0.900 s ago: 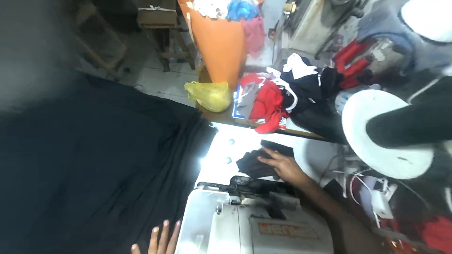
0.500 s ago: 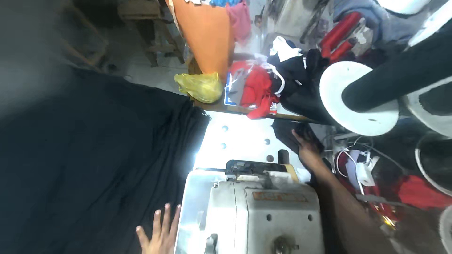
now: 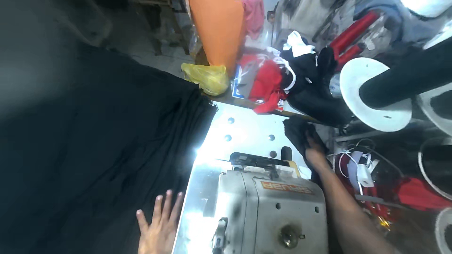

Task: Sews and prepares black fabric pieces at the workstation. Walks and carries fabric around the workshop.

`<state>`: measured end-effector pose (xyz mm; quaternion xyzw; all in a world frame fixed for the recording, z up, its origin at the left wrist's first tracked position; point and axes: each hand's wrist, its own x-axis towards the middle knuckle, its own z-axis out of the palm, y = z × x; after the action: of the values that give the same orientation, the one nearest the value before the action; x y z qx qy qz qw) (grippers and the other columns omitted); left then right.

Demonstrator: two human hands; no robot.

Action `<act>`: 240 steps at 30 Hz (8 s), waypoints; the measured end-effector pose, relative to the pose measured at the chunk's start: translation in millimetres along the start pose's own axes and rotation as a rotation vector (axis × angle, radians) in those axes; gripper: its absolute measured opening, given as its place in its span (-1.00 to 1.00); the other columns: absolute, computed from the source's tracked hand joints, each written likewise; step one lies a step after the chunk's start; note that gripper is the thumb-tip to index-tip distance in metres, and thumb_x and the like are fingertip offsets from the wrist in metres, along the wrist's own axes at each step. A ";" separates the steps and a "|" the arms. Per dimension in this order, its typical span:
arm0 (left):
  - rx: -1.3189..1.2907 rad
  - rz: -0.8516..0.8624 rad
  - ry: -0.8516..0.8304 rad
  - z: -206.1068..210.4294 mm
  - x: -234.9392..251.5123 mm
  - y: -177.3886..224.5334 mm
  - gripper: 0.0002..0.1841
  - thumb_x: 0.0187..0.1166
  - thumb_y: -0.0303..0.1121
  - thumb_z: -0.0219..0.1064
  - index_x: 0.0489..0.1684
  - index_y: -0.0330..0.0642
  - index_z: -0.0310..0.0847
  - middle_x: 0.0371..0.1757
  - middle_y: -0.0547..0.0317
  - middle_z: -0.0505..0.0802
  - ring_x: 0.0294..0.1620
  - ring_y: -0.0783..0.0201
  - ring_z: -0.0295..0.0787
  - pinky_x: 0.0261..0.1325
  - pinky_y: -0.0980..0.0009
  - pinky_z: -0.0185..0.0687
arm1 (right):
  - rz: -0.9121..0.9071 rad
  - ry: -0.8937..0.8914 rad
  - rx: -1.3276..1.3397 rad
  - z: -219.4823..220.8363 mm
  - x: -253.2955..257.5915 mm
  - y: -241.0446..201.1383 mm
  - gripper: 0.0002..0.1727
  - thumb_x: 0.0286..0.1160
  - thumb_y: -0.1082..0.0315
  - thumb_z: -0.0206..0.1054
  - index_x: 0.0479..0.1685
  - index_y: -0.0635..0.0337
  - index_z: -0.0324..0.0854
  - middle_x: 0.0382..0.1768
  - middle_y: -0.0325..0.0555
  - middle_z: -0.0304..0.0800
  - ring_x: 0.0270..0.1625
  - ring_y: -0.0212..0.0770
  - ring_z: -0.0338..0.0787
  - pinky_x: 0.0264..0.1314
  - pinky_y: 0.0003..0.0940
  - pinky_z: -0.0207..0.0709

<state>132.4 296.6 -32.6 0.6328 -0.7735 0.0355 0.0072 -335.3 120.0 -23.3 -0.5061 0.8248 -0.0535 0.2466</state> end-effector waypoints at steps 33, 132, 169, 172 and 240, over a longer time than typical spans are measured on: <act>0.024 0.009 0.025 -2.5 1.2 1.5 -0.48 0.69 -0.41 0.02 0.67 -0.27 0.40 0.63 -0.30 0.55 0.66 -0.32 0.44 0.49 -0.47 0.05 | 0.146 0.081 -0.318 -1.2 15.2 -21.4 -0.24 0.60 0.63 0.15 0.86 0.10 0.12 0.68 0.42 0.30 0.50 0.53 0.54 0.33 0.42 0.50; -0.144 -0.033 -0.114 -3.2 -5.9 -5.4 -0.08 0.13 -0.67 0.49 0.75 -0.15 0.36 0.79 -0.22 0.36 0.80 -0.36 0.18 0.60 -0.61 -0.16 | 0.042 0.021 0.478 -78.4 -77.5 -8.6 -0.50 0.80 0.39 0.15 0.69 0.25 0.38 0.59 0.33 0.48 0.58 0.22 0.51 0.57 0.16 0.34; -1.120 -0.160 -0.237 -8.3 -294.6 -198.4 -0.62 0.75 -0.48 0.10 0.37 -0.61 0.56 0.41 -0.42 0.71 0.49 -0.07 0.66 0.60 0.13 0.45 | 0.289 0.527 1.874 92.3 -581.4 99.3 -0.65 0.91 0.15 -0.19 0.20 0.01 0.50 -0.17 -0.30 0.86 -0.16 -0.39 0.88 -0.19 -0.40 0.83; -0.968 -0.206 -0.563 5.8 -307.6 -207.0 -0.62 0.79 -0.48 0.12 0.45 -0.53 0.54 0.40 -0.44 0.71 0.43 -0.19 0.68 0.57 0.01 0.44 | 0.312 0.683 2.014 96.2 -601.3 110.1 -0.61 0.92 0.11 -0.24 0.17 0.05 0.49 -0.16 -0.24 0.85 -0.16 -0.36 0.88 -0.21 -0.39 0.82; -1.434 -1.069 -0.530 -21.1 -358.2 -154.7 -0.52 0.87 -0.28 0.06 0.67 -0.34 0.35 0.58 -0.36 0.54 0.55 -0.17 0.49 0.57 -0.04 0.32 | -0.288 -1.288 0.970 148.7 -447.6 -217.0 -0.63 0.65 0.51 -0.17 0.16 0.09 0.53 -0.20 -0.48 0.92 -0.16 -0.60 0.86 -0.01 -0.60 0.75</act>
<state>354.6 618.0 -24.6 0.7367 -0.1929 -0.6041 0.2348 72.6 424.8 78.1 -0.3759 0.3337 -0.1343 0.8540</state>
